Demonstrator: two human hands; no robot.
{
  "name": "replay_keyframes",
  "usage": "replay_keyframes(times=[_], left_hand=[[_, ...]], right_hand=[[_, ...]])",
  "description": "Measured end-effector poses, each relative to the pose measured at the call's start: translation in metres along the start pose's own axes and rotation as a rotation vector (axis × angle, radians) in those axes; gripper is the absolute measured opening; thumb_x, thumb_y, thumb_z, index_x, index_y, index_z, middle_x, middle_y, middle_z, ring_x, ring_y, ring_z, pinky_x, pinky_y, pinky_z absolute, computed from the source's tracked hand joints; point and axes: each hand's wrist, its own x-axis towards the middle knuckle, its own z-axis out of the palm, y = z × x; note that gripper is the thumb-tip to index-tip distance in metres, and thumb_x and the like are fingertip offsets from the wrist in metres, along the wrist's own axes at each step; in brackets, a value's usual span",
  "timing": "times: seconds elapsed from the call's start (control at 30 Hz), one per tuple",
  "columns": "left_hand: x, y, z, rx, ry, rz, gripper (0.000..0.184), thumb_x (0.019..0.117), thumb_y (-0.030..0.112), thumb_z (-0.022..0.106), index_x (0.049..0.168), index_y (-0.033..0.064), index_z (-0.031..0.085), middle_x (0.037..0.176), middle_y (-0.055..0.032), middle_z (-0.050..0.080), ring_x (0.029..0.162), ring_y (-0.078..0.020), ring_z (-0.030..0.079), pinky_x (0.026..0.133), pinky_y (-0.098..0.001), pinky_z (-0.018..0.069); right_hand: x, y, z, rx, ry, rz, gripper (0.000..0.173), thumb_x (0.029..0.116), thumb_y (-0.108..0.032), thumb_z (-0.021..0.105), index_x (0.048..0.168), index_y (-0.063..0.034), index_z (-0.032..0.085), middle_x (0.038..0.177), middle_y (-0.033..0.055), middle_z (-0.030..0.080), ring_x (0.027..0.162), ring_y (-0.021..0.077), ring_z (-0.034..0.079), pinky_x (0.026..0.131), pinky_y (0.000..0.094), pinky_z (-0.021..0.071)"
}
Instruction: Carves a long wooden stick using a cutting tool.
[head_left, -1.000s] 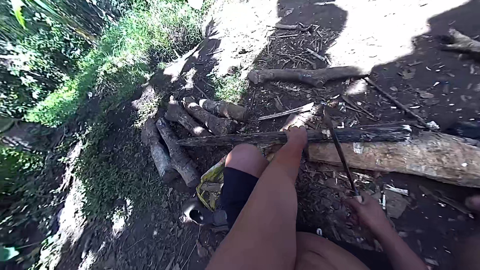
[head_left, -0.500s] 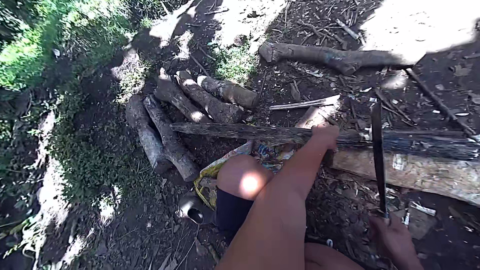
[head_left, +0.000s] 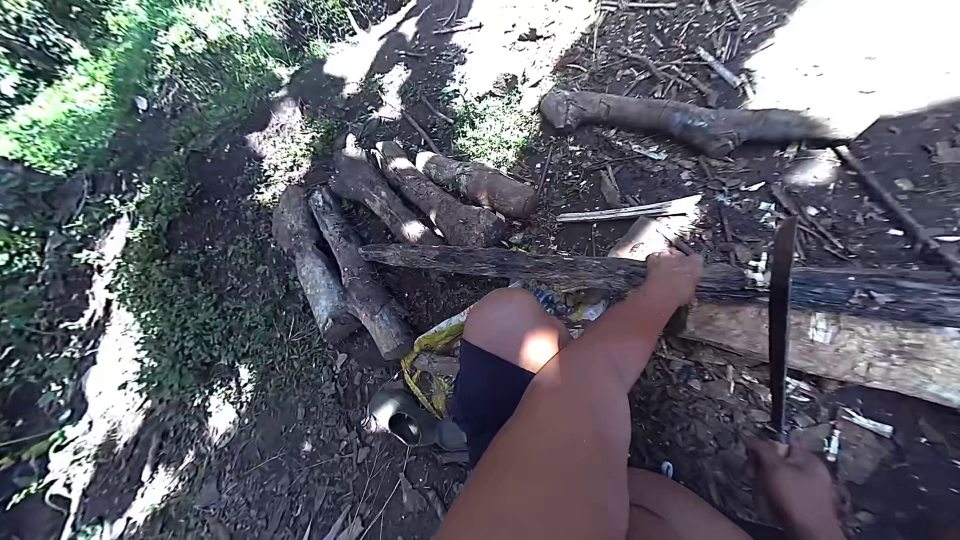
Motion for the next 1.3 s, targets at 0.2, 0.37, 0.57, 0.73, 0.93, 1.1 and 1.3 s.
replay_keyframes(times=[0.2, 0.37, 0.57, 0.73, 0.93, 1.1, 1.3], left_hand=[[-0.011, 0.006, 0.031, 0.061, 0.219, -0.007, 0.054, 0.0886, 0.011, 0.072, 0.141, 0.0091, 0.057, 0.137, -0.0199, 0.060, 0.128, -0.0388, 0.056, 0.101, -0.0574, 0.0488], [-0.024, 0.006, 0.023, 0.042, 0.170, -0.003, 0.051, 0.0937, 0.006, 0.064, 0.144, 0.0094, 0.054, 0.141, -0.0203, 0.058, 0.133, -0.0392, 0.053, 0.103, -0.0577, 0.0472], [-0.015, 0.002, 0.009, -0.003, 0.051, 0.019, 0.070, 0.0837, 0.019, 0.082, 0.146, 0.0098, 0.052, 0.144, -0.0220, 0.056, 0.133, -0.0425, 0.052, 0.103, -0.0623, 0.0464], [-0.011, 0.000, 0.002, -0.013, -0.013, 0.037, 0.075, 0.0820, 0.023, 0.085, 0.149, 0.0140, 0.051, 0.143, -0.0182, 0.058, 0.133, -0.0408, 0.053, 0.101, -0.0649, 0.0467], [0.006, -0.006, -0.003, 0.004, -0.081, 0.037, 0.086, 0.0750, 0.027, 0.091, 0.150, 0.0215, 0.050, 0.142, -0.0183, 0.058, 0.127, -0.0421, 0.058, 0.091, -0.0682, 0.0517], [0.005, -0.005, -0.002, -0.002, -0.067, 0.018, 0.096, 0.0735, 0.024, 0.091, 0.156, 0.0171, 0.043, 0.151, -0.0194, 0.049, 0.130, -0.0425, 0.055, 0.093, -0.0677, 0.0508], [-0.012, 0.000, 0.004, 0.055, -0.013, 0.056, 0.061, 0.0856, 0.014, 0.080, 0.142, 0.0176, 0.057, 0.136, -0.0118, 0.065, 0.125, -0.0355, 0.061, 0.100, -0.0626, 0.0491]], right_hand=[[-0.025, -0.005, -0.008, -0.048, -0.003, -0.024, 0.031, 0.0957, -0.027, 0.062, 0.114, -0.0024, 0.058, 0.063, 0.0004, 0.058, 0.048, 0.0132, 0.057, 0.048, 0.0362, 0.0541], [-0.029, 0.002, -0.006, -0.009, 0.016, -0.027, 0.025, 0.0946, -0.027, 0.064, 0.108, -0.0063, 0.058, 0.060, -0.0013, 0.055, 0.046, 0.0132, 0.055, 0.046, 0.0354, 0.0527], [-0.037, -0.007, -0.003, 0.035, 0.005, -0.006, 0.023, 0.0990, -0.025, 0.063, 0.108, -0.0058, 0.055, 0.058, -0.0021, 0.053, 0.043, 0.0113, 0.053, 0.044, 0.0320, 0.0516], [-0.031, 0.001, -0.005, 0.071, -0.028, -0.005, 0.022, 0.0989, -0.027, 0.062, 0.108, -0.0078, 0.055, 0.058, -0.0041, 0.053, 0.044, 0.0101, 0.054, 0.044, 0.0312, 0.0532], [-0.030, 0.000, -0.003, 0.003, -0.014, 0.012, 0.026, 0.0991, -0.028, 0.063, 0.111, -0.0063, 0.056, 0.060, -0.0027, 0.055, 0.045, 0.0106, 0.055, 0.046, 0.0318, 0.0533], [-0.028, 0.004, 0.001, -0.008, 0.002, 0.010, 0.025, 0.0967, -0.026, 0.066, 0.109, -0.0063, 0.056, 0.059, -0.0019, 0.055, 0.044, 0.0113, 0.055, 0.045, 0.0324, 0.0527], [-0.028, 0.010, 0.001, -0.064, -0.028, 0.027, 0.028, 0.0961, -0.026, 0.065, 0.111, -0.0039, 0.058, 0.060, 0.0002, 0.058, 0.045, 0.0126, 0.055, 0.046, 0.0336, 0.0526]])
